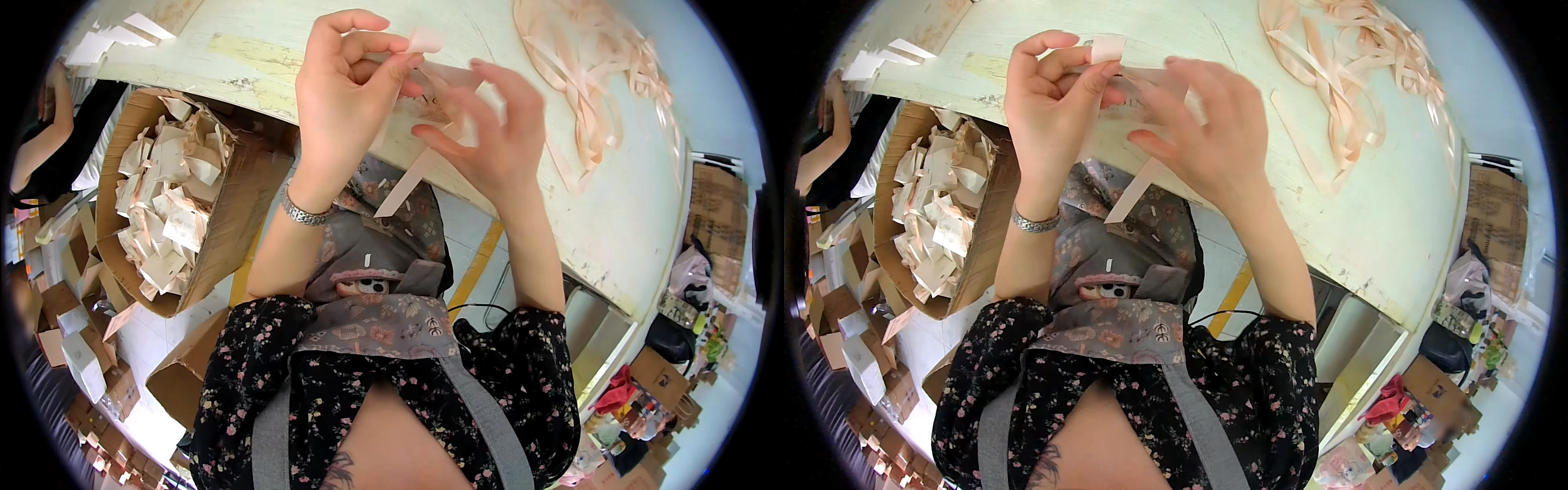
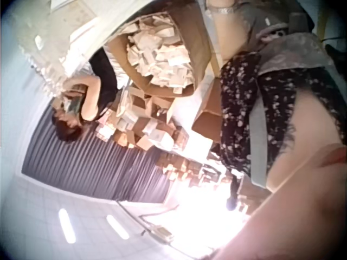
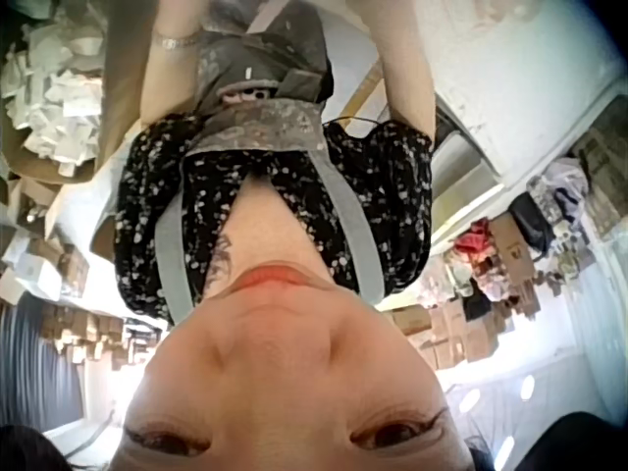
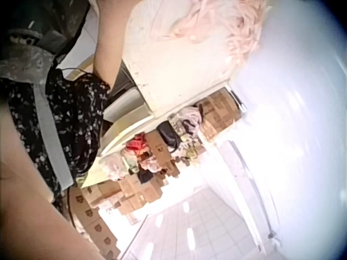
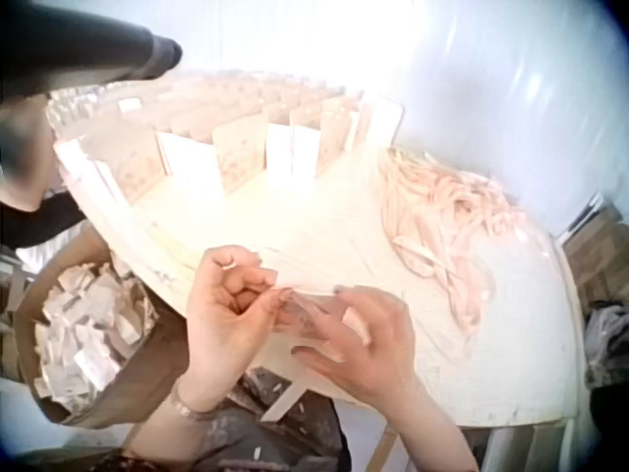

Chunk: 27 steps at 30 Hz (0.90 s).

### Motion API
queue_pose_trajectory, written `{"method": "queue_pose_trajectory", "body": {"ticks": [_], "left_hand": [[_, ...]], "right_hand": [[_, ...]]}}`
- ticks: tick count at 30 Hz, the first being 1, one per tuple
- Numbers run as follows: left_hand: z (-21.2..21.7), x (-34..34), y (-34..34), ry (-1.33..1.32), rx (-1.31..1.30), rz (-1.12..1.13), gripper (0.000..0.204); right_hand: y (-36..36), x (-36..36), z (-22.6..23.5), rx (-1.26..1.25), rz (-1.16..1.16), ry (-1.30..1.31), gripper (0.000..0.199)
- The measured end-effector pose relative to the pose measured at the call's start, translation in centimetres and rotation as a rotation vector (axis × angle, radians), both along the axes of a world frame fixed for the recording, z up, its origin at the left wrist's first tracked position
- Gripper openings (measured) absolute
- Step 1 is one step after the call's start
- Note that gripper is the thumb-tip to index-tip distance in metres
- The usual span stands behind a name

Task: The person assembles small white paper gift boxes by folding flaps and inserting pink ribbons through slots. They repeatedly pick up flat boxes, fold them into shape, and thread ribbons to complete each unit.

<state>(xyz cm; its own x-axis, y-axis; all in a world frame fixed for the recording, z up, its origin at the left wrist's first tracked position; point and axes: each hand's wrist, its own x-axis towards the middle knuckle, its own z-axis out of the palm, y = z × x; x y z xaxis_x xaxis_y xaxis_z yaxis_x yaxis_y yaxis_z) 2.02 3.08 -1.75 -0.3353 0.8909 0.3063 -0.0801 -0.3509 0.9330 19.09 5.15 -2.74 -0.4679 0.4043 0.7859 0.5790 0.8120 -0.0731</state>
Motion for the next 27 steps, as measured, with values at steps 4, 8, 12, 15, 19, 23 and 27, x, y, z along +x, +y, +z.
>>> {"method": "queue_pose_trajectory", "body": {"ticks": [4, 8, 12, 15, 19, 23, 27], "left_hand": [[0.0, -0.4, 0.2, 0.048, -0.022, -0.007, 0.027], [0.3, -0.6, 0.4, 0.028, -0.034, -0.042, 0.026], [0.5, -0.8, 0.7, 0.029, -0.064, -0.066, 0.025], [0.7, -0.9, 0.7, 0.056, -0.072, -0.093, 0.024], [0.6, -0.9, 0.7, 0.029, -0.070, -0.116, 0.024], [0.5, -0.6, 0.6, 0.017, -0.088, -0.107, 0.024], [0.4, -0.4, 0.5, 0.083, -0.077, -0.109, 0.021]], "right_hand": [[2.5, 1.2, -0.3, 0.323, 0.042, -0.061, 0.026], [1.7, 1.6, 4.4, 0.081, 0.094, -0.249, 0.019], [2.1, 0.2, 9.7, -0.761, -0.017, -0.206, 0.025], [3.9, 0.9, 10.7, -1.113, -0.039, -0.212, 0.034], [4.9, 2.2, 10.6, -1.231, -0.112, -0.367, 0.038], [3.2, 1.9, 10.3, -1.229, -0.072, -0.346, 0.034], [3.2, 1.9, 10.0, -0.865, -0.159, -0.348, 0.029]]}}
